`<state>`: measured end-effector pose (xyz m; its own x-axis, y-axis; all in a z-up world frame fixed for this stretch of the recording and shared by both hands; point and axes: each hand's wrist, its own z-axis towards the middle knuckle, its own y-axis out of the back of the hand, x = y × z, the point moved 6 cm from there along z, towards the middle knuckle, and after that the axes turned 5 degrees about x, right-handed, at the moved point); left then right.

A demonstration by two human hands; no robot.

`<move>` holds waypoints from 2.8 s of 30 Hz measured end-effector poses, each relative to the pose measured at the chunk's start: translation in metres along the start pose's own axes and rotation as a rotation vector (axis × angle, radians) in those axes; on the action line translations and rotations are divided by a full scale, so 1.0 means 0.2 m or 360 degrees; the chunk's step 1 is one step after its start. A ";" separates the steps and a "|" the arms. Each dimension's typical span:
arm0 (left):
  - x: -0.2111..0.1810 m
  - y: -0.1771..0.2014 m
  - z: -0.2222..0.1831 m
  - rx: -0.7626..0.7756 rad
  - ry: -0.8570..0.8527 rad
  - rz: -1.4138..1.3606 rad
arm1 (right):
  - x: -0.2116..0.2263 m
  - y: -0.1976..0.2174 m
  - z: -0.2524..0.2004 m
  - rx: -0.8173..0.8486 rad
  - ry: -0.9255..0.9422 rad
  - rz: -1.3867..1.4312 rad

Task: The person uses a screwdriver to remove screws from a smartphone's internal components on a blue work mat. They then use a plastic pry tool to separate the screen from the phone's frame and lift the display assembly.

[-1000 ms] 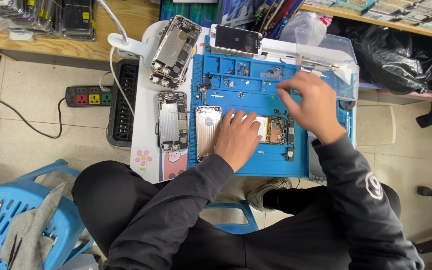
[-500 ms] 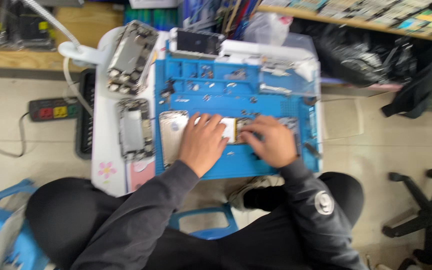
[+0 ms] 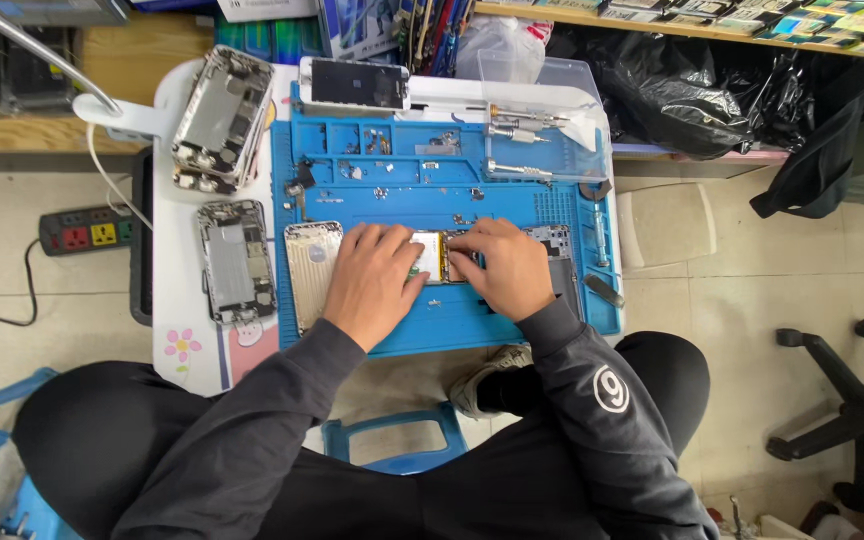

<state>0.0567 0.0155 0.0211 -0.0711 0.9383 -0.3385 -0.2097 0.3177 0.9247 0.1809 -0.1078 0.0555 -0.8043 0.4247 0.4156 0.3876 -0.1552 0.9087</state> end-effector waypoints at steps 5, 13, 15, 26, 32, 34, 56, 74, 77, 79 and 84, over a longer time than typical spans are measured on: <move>-0.05 0.03 0.06 0.0094 -0.0052 -0.0139 | 0.01 0.03 -0.01 0.0069 0.0061 -0.0006; -0.05 0.00 0.18 0.0291 -0.0222 -0.0183 | 0.03 0.09 -0.02 0.0108 0.0009 0.0059; -0.06 0.00 0.18 0.0331 -0.0206 -0.0225 | 0.02 0.08 -0.02 0.0123 -0.0013 0.0089; -0.04 0.10 0.28 0.0570 -0.0309 -0.0246 | 0.04 0.09 0.00 0.0178 0.0012 0.0059; -0.04 0.11 0.34 0.0715 -0.0363 -0.0214 | 0.03 0.08 0.00 0.0186 0.0013 0.0049; -0.03 0.10 0.34 0.0743 -0.0363 -0.0220 | 0.03 0.08 0.00 0.0191 0.0016 0.0060; -0.12 -0.03 0.27 0.0081 -0.0257 0.0099 | 0.01 0.06 0.00 0.0184 0.0000 0.0012; -0.31 -0.17 0.19 -0.0197 -0.0160 0.0913 | -0.05 0.00 0.00 0.0143 0.0070 0.0005; -0.32 -0.13 0.19 -0.0187 -0.0117 0.1009 | -0.05 0.00 0.00 0.0146 0.0059 0.0003; -0.32 -0.13 0.20 -0.0180 -0.0087 0.1079 | -0.06 0.00 0.00 0.0141 0.0056 -0.0002; -0.31 -0.26 0.19 -0.0192 -0.0147 0.0961 | -0.07 -0.01 -0.01 0.0122 0.0037 0.0030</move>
<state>0.1088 -0.0545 -0.0003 -0.1282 0.9573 0.2592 -0.2676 -0.2851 0.9204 0.1905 -0.1146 0.0475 -0.8067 0.4011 0.4340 0.4353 -0.0935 0.8954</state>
